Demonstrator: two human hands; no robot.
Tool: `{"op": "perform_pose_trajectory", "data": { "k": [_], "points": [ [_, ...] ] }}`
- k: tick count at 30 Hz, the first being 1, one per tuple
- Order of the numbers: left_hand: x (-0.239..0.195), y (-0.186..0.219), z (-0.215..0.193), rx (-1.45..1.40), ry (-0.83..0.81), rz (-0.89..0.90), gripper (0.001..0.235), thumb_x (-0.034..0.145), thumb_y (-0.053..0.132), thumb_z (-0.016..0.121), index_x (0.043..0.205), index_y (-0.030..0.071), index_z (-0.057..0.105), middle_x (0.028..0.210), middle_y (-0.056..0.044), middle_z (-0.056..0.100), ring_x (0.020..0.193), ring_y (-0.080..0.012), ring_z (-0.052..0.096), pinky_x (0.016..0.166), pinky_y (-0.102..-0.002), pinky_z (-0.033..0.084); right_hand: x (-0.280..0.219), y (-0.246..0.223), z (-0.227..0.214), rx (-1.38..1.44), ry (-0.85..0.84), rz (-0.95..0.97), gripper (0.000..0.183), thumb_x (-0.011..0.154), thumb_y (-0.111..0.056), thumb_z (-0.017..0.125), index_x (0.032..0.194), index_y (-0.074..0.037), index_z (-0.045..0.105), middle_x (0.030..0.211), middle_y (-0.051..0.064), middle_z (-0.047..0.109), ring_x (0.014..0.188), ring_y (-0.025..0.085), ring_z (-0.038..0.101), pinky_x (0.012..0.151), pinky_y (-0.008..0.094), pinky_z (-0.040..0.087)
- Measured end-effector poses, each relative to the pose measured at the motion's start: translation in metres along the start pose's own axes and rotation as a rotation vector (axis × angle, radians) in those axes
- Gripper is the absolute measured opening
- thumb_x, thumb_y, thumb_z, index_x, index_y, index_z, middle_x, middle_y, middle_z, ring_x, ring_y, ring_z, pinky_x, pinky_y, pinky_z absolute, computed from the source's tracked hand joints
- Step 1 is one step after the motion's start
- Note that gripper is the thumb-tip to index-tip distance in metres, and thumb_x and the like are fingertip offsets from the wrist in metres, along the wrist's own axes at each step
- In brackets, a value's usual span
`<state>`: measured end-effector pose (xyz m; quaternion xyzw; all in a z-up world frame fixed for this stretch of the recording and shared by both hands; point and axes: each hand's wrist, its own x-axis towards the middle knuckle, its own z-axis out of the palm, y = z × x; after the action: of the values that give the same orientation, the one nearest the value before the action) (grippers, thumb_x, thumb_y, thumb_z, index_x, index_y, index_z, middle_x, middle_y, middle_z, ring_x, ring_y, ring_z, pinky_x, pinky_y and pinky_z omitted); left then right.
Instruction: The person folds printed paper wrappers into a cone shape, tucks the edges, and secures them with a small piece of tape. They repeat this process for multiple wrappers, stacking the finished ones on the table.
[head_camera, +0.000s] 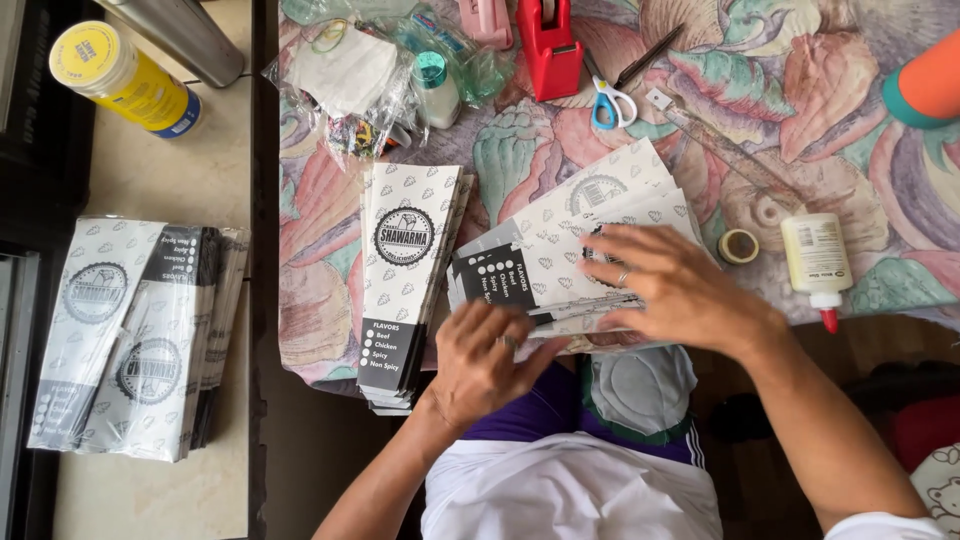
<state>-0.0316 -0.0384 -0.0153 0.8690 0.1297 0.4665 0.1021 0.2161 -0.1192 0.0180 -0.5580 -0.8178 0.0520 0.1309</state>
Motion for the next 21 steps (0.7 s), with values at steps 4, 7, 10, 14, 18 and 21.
{"op": "perform_pose_trajectory", "data": {
  "k": [4, 7, 10, 14, 18, 21],
  "points": [
    [0.017, -0.020, 0.003, 0.037, -0.326, -0.142, 0.070, 0.072, 0.035, 0.092, 0.121, 0.005, 0.051, 0.128, -0.028, 0.059, 0.115, -0.0421, 0.061, 0.095, -0.050, 0.048, 0.011, 0.024, -0.015, -0.023, -0.145, 0.113, 0.087, 0.066, -0.036, 0.090, 0.143, -0.013, 0.057, 0.155, 0.022, 0.047, 0.144, 0.044, 0.039, 0.119, 0.062, 0.027],
    [0.023, -0.035, 0.007, 0.093, -0.747, -0.304, 0.111, 0.065, 0.044, 0.094, 0.150, 0.012, 0.031, 0.155, -0.033, 0.039, 0.144, -0.0491, 0.039, 0.119, -0.059, 0.027, 0.017, 0.040, 0.001, -0.013, -0.361, 0.205, 0.143, 0.046, -0.035, 0.106, 0.164, -0.023, 0.026, 0.168, 0.023, 0.017, 0.154, 0.049, 0.007, 0.118, 0.069, 0.001],
    [0.029, -0.041, 0.009, 0.182, -0.939, -0.294, 0.111, 0.067, 0.049, 0.085, 0.156, 0.010, 0.031, 0.142, -0.025, 0.054, 0.135, -0.0380, 0.049, 0.114, -0.050, 0.031, 0.019, 0.040, 0.003, -0.026, -0.440, 0.230, 0.150, 0.042, -0.029, 0.106, 0.166, -0.025, 0.021, 0.167, 0.026, 0.017, 0.154, 0.051, 0.005, 0.116, 0.071, -0.004],
    [0.023, -0.049, 0.018, 0.154, -0.906, -0.296, 0.108, 0.065, 0.037, 0.083, 0.156, 0.013, 0.030, 0.118, -0.016, 0.066, 0.113, -0.0328, 0.060, 0.096, -0.043, 0.044, 0.015, 0.040, 0.008, -0.025, -0.418, 0.264, 0.139, 0.047, -0.020, 0.097, 0.165, -0.022, 0.024, 0.150, 0.024, 0.044, 0.141, 0.046, 0.037, 0.120, 0.070, 0.001],
    [0.031, -0.044, 0.011, 0.125, -0.966, -0.331, 0.110, 0.064, 0.039, 0.080, 0.158, 0.012, 0.028, 0.126, -0.016, 0.062, 0.117, -0.0323, 0.058, 0.093, -0.044, 0.050, 0.011, 0.039, 0.010, -0.030, -0.432, 0.283, 0.142, 0.047, -0.029, 0.096, 0.166, -0.025, 0.020, 0.151, 0.022, 0.042, 0.143, 0.044, 0.037, 0.119, 0.069, 0.005],
    [0.023, -0.050, 0.021, 0.161, -0.974, -0.320, 0.103, 0.069, 0.033, 0.078, 0.158, 0.012, 0.030, 0.122, -0.015, 0.062, 0.116, -0.0316, 0.058, 0.095, -0.043, 0.051, 0.011, 0.039, 0.010, -0.011, -0.442, 0.311, 0.134, 0.051, -0.026, 0.093, 0.165, -0.023, 0.024, 0.146, 0.020, 0.048, 0.137, 0.040, 0.045, 0.121, 0.066, 0.012]
  ]
}}
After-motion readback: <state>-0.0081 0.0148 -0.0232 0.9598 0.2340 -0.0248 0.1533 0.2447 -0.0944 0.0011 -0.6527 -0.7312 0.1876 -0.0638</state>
